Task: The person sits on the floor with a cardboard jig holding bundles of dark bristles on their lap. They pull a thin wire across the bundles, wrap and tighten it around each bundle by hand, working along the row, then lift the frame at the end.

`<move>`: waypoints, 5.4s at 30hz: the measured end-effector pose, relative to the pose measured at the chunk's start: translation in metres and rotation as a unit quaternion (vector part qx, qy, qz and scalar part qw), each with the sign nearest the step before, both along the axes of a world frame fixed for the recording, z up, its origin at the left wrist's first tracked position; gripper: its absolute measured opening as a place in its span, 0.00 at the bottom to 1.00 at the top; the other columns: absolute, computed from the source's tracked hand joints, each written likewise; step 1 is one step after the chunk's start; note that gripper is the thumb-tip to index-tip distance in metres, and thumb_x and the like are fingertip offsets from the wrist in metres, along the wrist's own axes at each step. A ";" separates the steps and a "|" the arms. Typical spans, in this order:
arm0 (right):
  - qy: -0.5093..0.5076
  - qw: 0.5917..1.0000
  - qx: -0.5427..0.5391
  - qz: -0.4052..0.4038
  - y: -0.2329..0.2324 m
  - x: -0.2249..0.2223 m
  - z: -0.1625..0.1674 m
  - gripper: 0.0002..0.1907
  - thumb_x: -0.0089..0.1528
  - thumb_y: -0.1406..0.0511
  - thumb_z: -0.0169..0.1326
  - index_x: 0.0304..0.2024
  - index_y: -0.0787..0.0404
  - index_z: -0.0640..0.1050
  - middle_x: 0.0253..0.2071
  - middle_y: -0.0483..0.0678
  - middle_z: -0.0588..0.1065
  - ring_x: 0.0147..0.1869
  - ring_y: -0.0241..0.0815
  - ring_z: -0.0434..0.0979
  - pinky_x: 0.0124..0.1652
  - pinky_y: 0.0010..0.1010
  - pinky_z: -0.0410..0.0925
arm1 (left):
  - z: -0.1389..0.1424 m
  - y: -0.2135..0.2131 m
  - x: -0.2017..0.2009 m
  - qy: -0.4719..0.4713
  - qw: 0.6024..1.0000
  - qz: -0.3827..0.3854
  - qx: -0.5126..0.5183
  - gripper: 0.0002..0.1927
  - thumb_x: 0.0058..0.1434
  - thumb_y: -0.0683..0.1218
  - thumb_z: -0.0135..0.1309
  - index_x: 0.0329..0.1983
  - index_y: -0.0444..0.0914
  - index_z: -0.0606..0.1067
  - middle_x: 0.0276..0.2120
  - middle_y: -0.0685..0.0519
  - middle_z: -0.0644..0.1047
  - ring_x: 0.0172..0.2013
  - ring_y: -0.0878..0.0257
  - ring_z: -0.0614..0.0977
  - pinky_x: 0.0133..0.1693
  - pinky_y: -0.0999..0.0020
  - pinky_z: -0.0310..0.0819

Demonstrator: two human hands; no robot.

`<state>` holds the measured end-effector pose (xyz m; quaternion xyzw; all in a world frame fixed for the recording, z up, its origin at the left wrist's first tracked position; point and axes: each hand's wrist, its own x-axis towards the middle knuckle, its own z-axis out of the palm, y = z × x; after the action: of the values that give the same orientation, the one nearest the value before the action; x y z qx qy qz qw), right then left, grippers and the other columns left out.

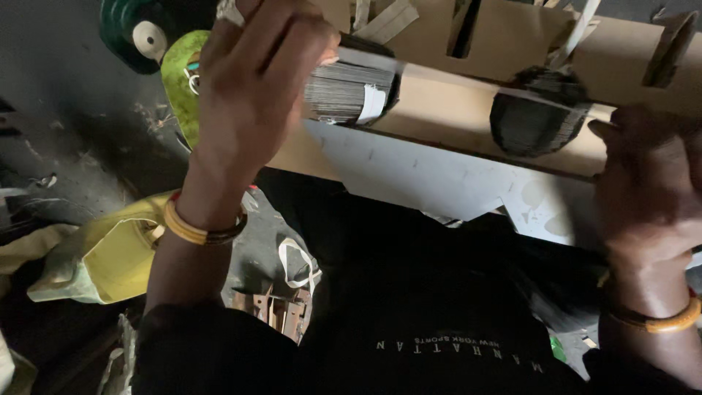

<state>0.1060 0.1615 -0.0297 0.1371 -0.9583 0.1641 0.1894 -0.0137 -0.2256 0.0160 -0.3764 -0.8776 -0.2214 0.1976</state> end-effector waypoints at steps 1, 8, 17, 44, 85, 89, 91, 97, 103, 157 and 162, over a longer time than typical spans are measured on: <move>0.007 0.999 0.031 -0.011 0.000 0.001 0.003 0.11 0.67 0.78 0.66 0.50 0.70 0.81 0.45 0.60 0.79 0.48 0.55 0.80 0.47 0.39 0.74 | 0.001 0.001 0.000 -0.001 1.000 -0.003 -0.012 0.09 0.68 0.33 0.65 0.42 0.36 0.75 0.40 0.52 0.78 0.38 0.61 0.77 0.35 0.63 0.68; -0.010 0.999 -0.047 0.018 0.002 -0.003 -0.006 0.11 0.68 0.80 0.59 0.52 0.70 0.79 0.47 0.59 0.78 0.49 0.52 0.80 0.49 0.36 0.74 | 0.000 0.000 0.005 0.037 0.999 0.010 0.004 0.08 0.66 0.35 0.61 0.43 0.36 0.73 0.43 0.53 0.75 0.47 0.59 0.77 0.45 0.63 0.72; 0.003 0.999 -0.027 0.025 0.000 -0.007 0.002 0.13 0.67 0.81 0.59 0.53 0.70 0.79 0.45 0.59 0.78 0.47 0.52 0.80 0.45 0.35 0.74 | 0.014 0.005 0.013 -0.011 0.999 0.029 -0.029 0.09 0.64 0.35 0.60 0.44 0.36 0.73 0.43 0.53 0.75 0.47 0.59 0.77 0.46 0.63 0.72; -0.137 0.984 -0.068 -0.093 0.024 0.029 -0.011 0.07 0.74 0.76 0.48 0.51 0.66 0.76 0.45 0.51 0.77 0.45 0.41 0.77 0.45 0.26 0.70 | -0.065 0.080 0.051 -0.136 0.845 0.334 0.395 0.04 0.76 0.39 0.57 0.48 0.34 0.73 0.37 0.56 0.74 0.37 0.72 0.74 0.43 0.78 0.72; -0.065 0.997 -0.028 -0.019 0.011 -0.002 -0.001 0.07 0.72 0.76 0.54 0.53 0.69 0.77 0.48 0.54 0.79 0.50 0.43 0.82 0.49 0.26 0.74 | -0.074 0.080 0.051 -0.131 0.835 0.299 0.443 0.05 0.73 0.34 0.55 0.44 0.32 0.71 0.37 0.55 0.72 0.36 0.72 0.73 0.41 0.79 0.72; -0.055 0.998 -0.013 -0.016 0.010 -0.004 -0.001 0.07 0.72 0.75 0.55 0.52 0.67 0.77 0.48 0.52 0.77 0.50 0.43 0.79 0.48 0.27 0.71 | -0.075 0.077 0.050 -0.129 0.838 0.279 0.450 0.05 0.72 0.33 0.56 0.45 0.32 0.71 0.38 0.54 0.73 0.37 0.71 0.75 0.43 0.78 0.72; -0.040 0.999 -0.001 -0.024 0.007 -0.006 -0.001 0.07 0.70 0.74 0.58 0.51 0.67 0.78 0.47 0.52 0.77 0.49 0.44 0.79 0.47 0.29 0.72 | -0.075 0.077 0.050 -0.139 0.828 0.288 0.460 0.06 0.72 0.32 0.56 0.45 0.32 0.71 0.39 0.53 0.74 0.37 0.71 0.75 0.44 0.78 0.72; -0.017 0.999 0.034 -0.024 0.001 -0.007 0.007 0.08 0.67 0.71 0.62 0.49 0.65 0.79 0.46 0.52 0.77 0.48 0.46 0.78 0.46 0.32 0.70 | -0.077 0.076 0.050 -0.149 0.819 0.284 0.477 0.07 0.72 0.31 0.56 0.46 0.33 0.71 0.39 0.53 0.74 0.39 0.71 0.75 0.45 0.77 0.73; -0.008 0.998 0.059 -0.011 0.003 -0.008 0.011 0.10 0.67 0.68 0.62 0.50 0.63 0.80 0.47 0.50 0.77 0.47 0.44 0.77 0.45 0.32 0.69 | -0.070 0.074 0.057 -0.144 0.834 0.315 0.429 0.05 0.72 0.35 0.58 0.46 0.33 0.73 0.43 0.52 0.73 0.39 0.70 0.75 0.41 0.75 0.71; 0.113 0.993 0.006 -0.034 0.072 -0.011 0.006 0.12 0.63 0.82 0.69 0.41 0.64 0.85 0.46 0.48 0.75 0.51 0.41 0.77 0.45 0.29 0.72 | -0.053 0.081 0.037 0.084 0.978 0.178 0.073 0.05 0.71 0.41 0.68 0.43 0.42 0.81 0.39 0.57 0.74 0.45 0.61 0.78 0.47 0.62 0.73; 0.102 0.994 -0.035 -0.036 0.076 -0.006 -0.003 0.14 0.57 0.85 0.60 0.39 0.65 0.84 0.46 0.49 0.75 0.52 0.41 0.76 0.47 0.28 0.72 | -0.053 0.087 0.039 0.074 0.980 0.174 0.068 0.05 0.71 0.40 0.68 0.42 0.41 0.82 0.38 0.56 0.72 0.43 0.60 0.76 0.42 0.65 0.73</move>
<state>0.0997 0.2380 -0.0331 0.1121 -0.9320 0.1759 0.2965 0.0256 -0.1385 -0.0367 -0.2192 -0.8956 -0.2145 0.3222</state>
